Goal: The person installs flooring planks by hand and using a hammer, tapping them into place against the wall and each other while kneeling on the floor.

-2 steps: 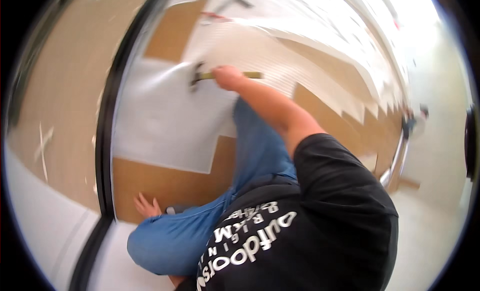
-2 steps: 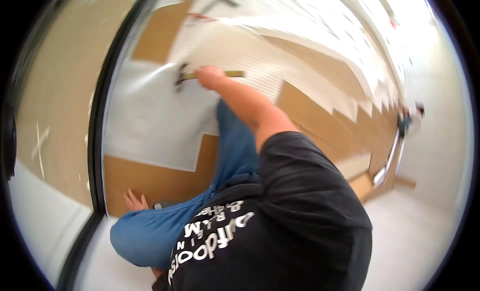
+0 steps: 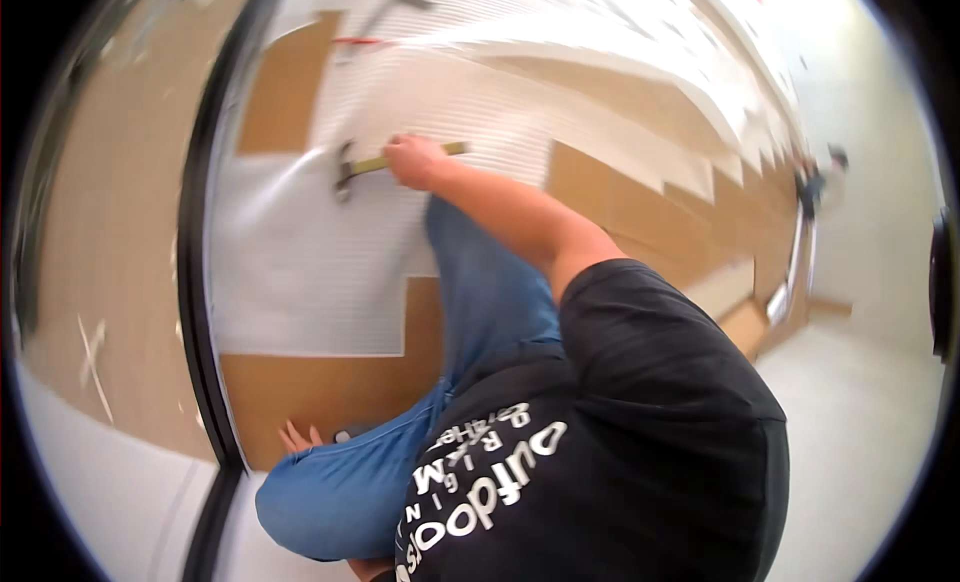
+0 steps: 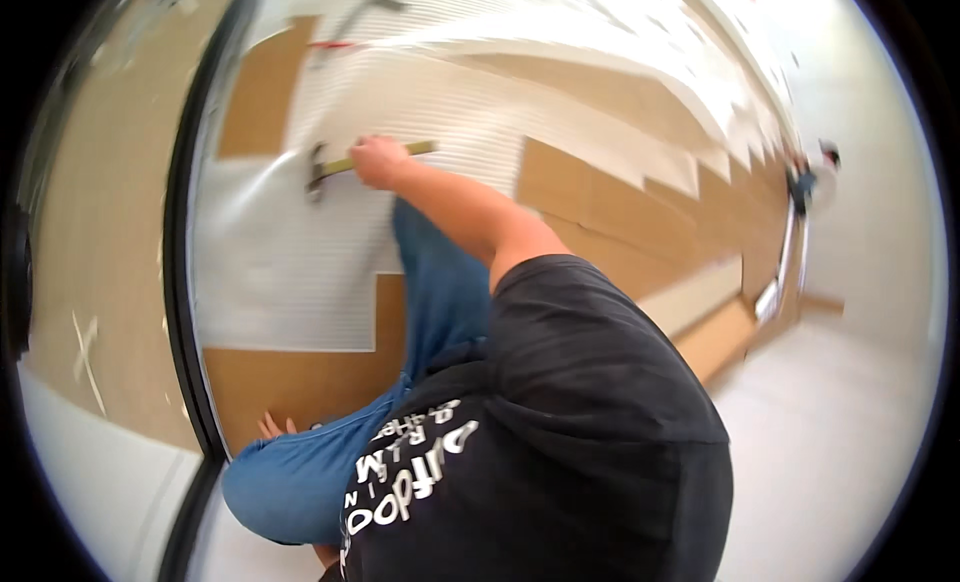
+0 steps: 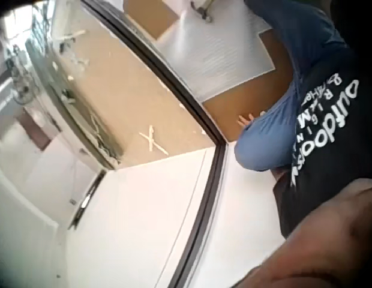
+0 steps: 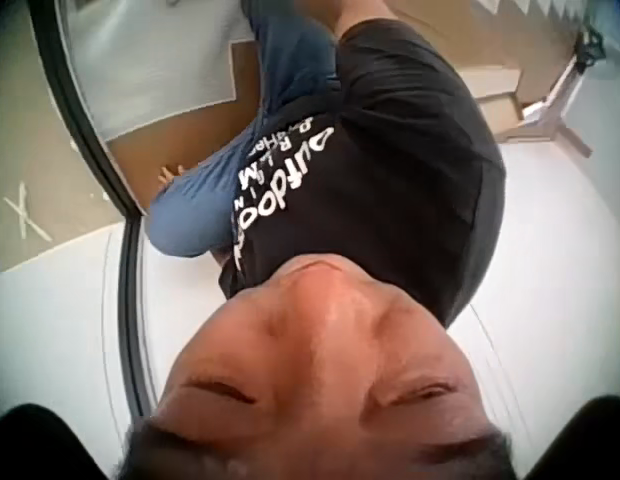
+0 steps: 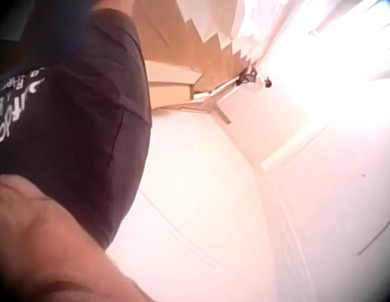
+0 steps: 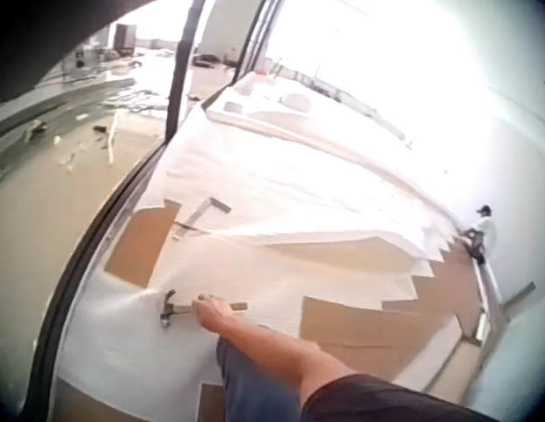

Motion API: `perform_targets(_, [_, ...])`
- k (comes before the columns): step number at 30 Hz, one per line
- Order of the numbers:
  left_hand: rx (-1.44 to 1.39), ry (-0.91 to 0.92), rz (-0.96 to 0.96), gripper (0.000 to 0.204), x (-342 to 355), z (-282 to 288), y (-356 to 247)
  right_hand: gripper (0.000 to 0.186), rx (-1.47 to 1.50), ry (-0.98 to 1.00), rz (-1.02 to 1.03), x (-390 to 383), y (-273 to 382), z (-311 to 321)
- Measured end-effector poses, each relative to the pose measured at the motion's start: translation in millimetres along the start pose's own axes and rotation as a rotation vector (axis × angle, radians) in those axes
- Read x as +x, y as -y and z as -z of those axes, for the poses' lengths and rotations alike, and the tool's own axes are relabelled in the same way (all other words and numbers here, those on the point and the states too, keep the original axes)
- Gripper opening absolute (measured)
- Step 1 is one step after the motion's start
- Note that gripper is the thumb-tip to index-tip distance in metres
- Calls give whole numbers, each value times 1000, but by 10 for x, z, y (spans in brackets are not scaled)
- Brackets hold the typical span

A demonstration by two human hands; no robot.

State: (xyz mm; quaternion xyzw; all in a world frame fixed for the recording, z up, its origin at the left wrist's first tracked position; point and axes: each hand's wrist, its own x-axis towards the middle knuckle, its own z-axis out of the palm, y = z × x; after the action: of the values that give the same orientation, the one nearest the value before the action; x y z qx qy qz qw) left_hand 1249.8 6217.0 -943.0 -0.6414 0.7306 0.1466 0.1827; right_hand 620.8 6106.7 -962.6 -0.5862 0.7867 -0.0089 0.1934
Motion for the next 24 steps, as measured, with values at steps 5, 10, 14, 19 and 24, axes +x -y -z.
perform_targets(5, [78,18,-7,64,-159,407,185,20,574,-598,-224,-1698,-391,330])
perform_targets(10, [34,86,-16,63,92,421,-132,30,705,-628,-1030,-3905,-1815,-825])
perform_targets(14, [-37,132,18,63,152,395,-408,39,752,-740,-1538,-4953,-2720,-1494])
perform_targets(19, [-228,135,160,62,149,580,-349,66,1087,-592,-1716,-4393,-3681,-1512])
perform_targets(24, [-453,140,429,61,-532,688,144,76,1269,-516,-1720,-3714,-3884,-1527])
